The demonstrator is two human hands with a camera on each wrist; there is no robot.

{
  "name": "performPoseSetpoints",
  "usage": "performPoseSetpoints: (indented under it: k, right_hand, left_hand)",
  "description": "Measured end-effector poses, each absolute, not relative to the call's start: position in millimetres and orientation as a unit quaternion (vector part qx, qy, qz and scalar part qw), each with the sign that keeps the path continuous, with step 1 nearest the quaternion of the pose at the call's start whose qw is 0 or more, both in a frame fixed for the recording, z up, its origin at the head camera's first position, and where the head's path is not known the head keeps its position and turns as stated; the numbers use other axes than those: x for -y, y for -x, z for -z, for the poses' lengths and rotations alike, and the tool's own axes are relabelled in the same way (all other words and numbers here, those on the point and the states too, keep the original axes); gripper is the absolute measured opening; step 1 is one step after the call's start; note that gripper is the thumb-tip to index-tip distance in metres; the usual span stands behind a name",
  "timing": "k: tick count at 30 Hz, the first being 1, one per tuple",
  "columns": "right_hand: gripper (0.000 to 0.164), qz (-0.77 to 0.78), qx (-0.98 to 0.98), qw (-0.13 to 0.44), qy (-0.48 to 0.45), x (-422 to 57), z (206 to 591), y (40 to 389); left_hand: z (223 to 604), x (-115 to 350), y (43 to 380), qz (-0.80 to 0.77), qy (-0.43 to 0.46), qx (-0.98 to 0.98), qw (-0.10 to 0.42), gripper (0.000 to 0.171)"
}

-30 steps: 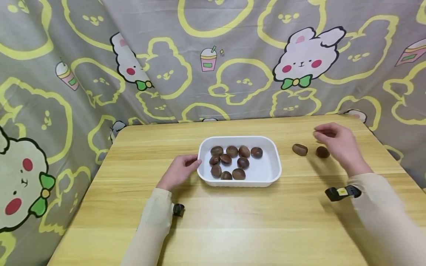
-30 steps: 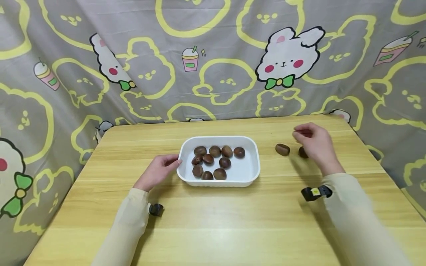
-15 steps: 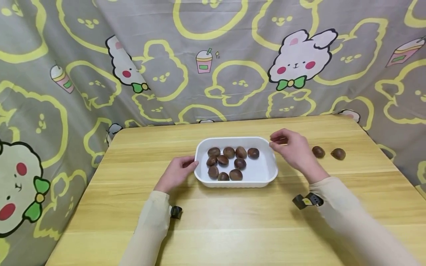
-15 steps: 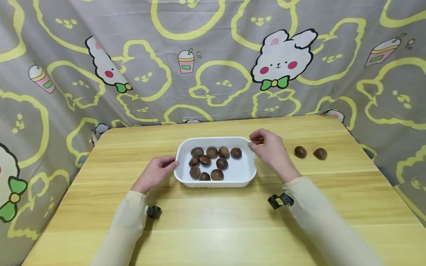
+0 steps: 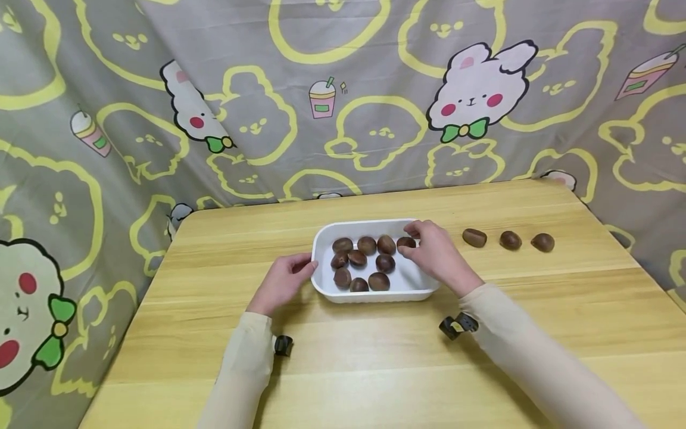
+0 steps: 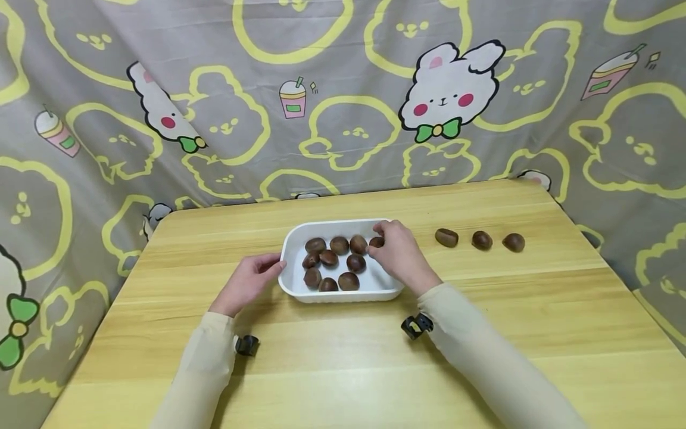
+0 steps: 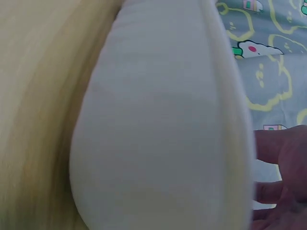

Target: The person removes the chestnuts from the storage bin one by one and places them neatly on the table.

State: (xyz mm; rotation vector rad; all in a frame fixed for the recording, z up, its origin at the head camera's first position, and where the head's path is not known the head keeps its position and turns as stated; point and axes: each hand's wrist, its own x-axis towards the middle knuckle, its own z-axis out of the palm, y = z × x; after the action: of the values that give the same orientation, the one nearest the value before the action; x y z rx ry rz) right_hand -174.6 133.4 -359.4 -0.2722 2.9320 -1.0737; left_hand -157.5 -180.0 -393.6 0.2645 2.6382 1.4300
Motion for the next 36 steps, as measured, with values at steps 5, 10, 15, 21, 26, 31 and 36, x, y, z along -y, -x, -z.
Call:
performPoseSetpoints:
  k: [5,10,15,21,26,31,36]
  right_hand:
    - [0.047,0.315,-0.945,0.002,0.081,-126.6,365.7,179.0]
    - [0.045,0.311,-0.948,0.008,0.069,-122.9,372.9,183.6]
    - [0.042,0.302,-0.951,0.0,0.07,-119.7,379.0,187.5]
    - [0.026,0.273,-0.958,-0.025,0.079,-113.3,386.2,190.7]
    - [0.007,0.243,-0.964,-0.046,0.095,-112.9,391.2,191.6]
    - [0.006,0.228,-0.967,-0.042,0.108,-113.2,394.0,192.5]
    - [0.006,0.218,-0.968,-0.045,0.117,-114.6,394.5,194.3]
  left_hand:
    - [393.8,180.0,157.6,-0.469,-0.096,-0.876,0.057,0.037]
    - [394.0,180.0,157.9,-0.464,-0.101,-0.878,0.053,0.036]
    - [393.2,180.1,158.5,-0.46,-0.101,-0.88,0.052,0.036]
    - [392.8,179.4,159.8,-0.457,-0.096,-0.883,0.052,0.036]
    - [392.4,177.2,159.6,-0.453,-0.095,-0.885,0.058,0.035]
    - [392.7,178.1,158.5,-0.444,-0.092,-0.889,0.061,0.034]
    - [392.1,178.2,160.5,-0.442,-0.094,-0.89,0.061,0.034]
